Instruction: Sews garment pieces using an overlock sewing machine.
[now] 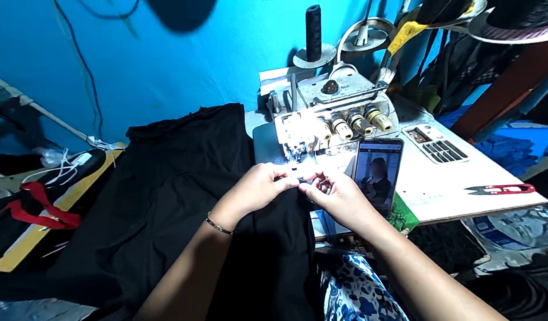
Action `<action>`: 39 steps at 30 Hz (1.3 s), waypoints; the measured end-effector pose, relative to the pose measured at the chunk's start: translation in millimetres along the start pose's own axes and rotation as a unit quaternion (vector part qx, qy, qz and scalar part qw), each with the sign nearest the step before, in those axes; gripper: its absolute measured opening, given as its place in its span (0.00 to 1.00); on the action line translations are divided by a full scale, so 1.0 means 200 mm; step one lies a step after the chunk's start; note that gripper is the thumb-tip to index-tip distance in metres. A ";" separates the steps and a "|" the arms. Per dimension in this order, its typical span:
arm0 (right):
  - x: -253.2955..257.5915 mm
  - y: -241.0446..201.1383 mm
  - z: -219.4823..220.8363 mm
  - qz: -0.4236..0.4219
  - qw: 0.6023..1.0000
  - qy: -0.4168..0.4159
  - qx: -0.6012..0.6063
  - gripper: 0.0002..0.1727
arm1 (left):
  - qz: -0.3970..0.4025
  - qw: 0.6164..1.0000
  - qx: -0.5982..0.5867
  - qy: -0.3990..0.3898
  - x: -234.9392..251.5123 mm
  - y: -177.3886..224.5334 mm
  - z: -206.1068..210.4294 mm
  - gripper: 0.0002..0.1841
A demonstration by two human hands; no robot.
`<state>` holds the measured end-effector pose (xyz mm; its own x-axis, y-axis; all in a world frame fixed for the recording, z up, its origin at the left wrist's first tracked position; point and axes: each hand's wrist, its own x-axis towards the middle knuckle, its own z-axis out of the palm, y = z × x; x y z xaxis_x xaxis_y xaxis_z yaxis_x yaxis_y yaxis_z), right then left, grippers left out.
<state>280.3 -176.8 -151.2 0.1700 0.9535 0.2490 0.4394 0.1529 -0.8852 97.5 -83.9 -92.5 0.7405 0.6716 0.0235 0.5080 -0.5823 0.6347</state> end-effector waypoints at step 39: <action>0.07 0.00 0.03 0.001 0.997 0.072 -0.037 0.13 | -0.048 0.991 0.117 0.046 -0.01 -0.05 0.00 0.13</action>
<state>276.5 -162.9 -149.6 0.2935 0.9060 0.3050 0.5018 0.1256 -0.8558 90.4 -79.5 -97.9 0.6456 0.7621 0.0494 0.6708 -0.5968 0.4404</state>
